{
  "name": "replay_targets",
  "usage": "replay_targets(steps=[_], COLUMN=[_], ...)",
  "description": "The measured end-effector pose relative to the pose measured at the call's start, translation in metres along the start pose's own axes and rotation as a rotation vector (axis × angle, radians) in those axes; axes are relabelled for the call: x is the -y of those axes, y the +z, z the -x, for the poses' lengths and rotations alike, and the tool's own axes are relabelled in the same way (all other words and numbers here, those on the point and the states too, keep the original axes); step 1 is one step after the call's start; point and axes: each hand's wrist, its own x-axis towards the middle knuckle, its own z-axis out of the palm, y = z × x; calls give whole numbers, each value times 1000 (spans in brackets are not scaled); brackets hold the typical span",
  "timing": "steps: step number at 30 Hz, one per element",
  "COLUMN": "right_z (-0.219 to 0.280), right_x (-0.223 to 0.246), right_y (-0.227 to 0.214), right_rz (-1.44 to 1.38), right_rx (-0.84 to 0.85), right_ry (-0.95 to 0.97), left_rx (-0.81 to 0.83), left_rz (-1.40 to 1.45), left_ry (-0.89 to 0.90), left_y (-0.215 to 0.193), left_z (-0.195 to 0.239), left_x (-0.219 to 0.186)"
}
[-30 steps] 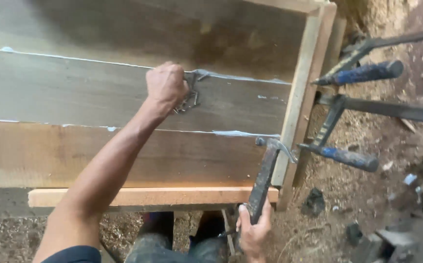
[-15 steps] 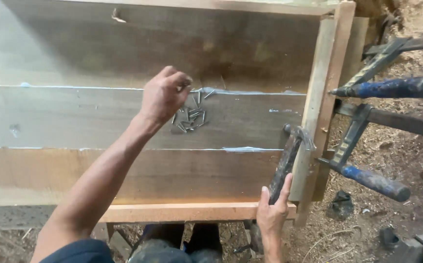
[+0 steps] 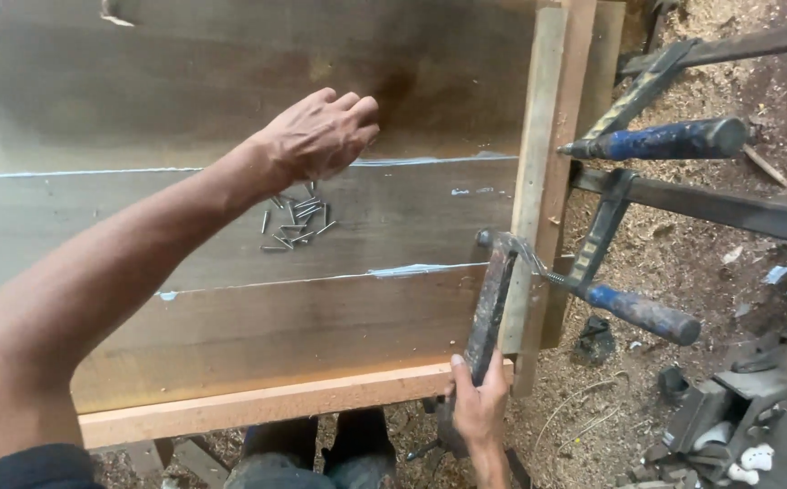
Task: Nailing wooden support strips onto a larger wooden board to assemble a structure.
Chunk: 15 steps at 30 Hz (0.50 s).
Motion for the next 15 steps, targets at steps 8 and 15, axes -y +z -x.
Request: replay_targets(steps=[8,15], right_z=[9,-20], right_x=[60,144], right_y=[-33,-42], right_rz=[167,422], right_rx=[-150,-308], right_ry=[-435,-428], left_rx=[-410,-621], left_rz=[1243,966], left_ry=[-336,-436], left_y=[-10,81], left_z=[-109,-208], left_x=[-70,-125])
